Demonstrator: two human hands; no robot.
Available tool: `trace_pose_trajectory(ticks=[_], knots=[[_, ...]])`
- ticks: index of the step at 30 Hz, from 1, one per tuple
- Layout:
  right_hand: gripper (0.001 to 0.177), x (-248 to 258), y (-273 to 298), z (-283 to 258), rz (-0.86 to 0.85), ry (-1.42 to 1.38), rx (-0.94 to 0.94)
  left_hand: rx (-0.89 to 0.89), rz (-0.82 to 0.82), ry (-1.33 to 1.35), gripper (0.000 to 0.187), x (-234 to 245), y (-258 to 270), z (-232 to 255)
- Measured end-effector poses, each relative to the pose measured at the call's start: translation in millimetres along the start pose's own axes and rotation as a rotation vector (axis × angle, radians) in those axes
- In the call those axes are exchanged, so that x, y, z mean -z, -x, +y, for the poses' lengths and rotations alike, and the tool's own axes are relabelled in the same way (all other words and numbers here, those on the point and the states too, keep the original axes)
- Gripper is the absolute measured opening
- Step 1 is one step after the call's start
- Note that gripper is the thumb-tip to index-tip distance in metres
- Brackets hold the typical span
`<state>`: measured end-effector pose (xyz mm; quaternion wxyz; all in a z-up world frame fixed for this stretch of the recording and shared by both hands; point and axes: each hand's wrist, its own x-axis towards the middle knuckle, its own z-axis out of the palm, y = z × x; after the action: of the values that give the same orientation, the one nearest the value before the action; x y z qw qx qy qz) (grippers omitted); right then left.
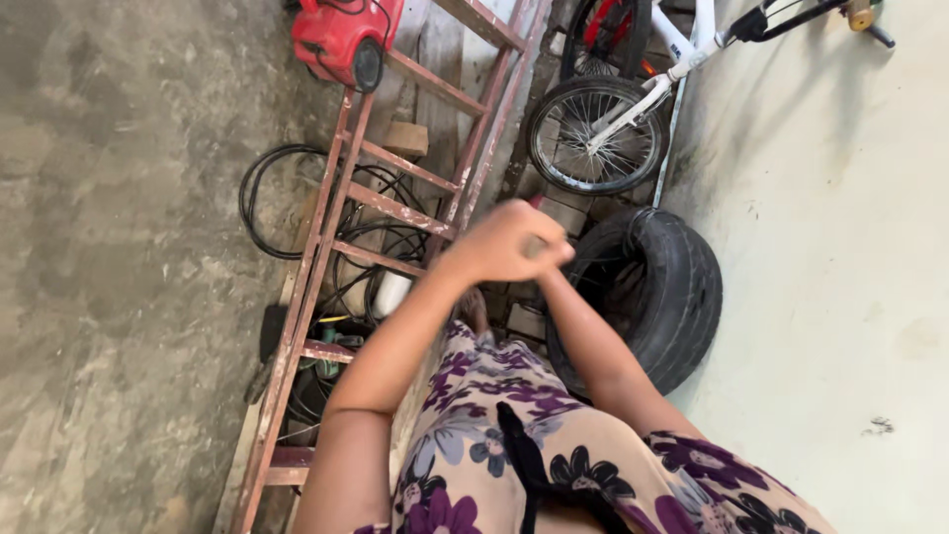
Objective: The person cleans a narrow storage area by using a broom to sweep dirt and debris from the floor around a ladder, a power tool, and several bicycles.
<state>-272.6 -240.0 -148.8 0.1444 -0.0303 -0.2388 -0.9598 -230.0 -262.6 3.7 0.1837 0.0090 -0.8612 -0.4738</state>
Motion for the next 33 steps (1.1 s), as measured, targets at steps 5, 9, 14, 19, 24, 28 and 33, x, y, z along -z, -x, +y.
trace_pose_trajectory(ticks=[5,9,14,19,24,28,33], knots=[[0.047,22.5,-13.2,7.6,-0.078,0.375,0.053,-0.019,-0.315,-0.187,0.038,-24.5,-4.8,-53.0],[0.040,93.3,-70.4,-10.8,-0.636,1.886,-0.500,0.005,0.086,0.324,0.021,63.0,-14.9,-85.9],[0.031,175.9,-98.2,15.1,-0.837,2.009,-0.566,0.189,0.097,-0.276,0.039,129.0,-29.6,-84.6],[0.022,204.4,-115.7,-19.9,-0.843,2.094,-0.736,-0.095,-0.001,0.026,0.023,83.6,-30.2,-127.4],[0.014,209.0,-141.4,18.1,-1.039,2.186,-0.794,0.155,0.231,0.058,0.012,139.2,-23.2,-176.2],[0.012,154.3,-131.3,83.2,-1.021,2.055,-0.711,0.292,0.550,0.467,0.010,233.3,-21.2,-122.3],[0.019,87.3,-147.3,158.9,-1.082,1.991,-0.647,-0.149,0.688,0.389,0.028,270.3,-29.8,-31.9]])
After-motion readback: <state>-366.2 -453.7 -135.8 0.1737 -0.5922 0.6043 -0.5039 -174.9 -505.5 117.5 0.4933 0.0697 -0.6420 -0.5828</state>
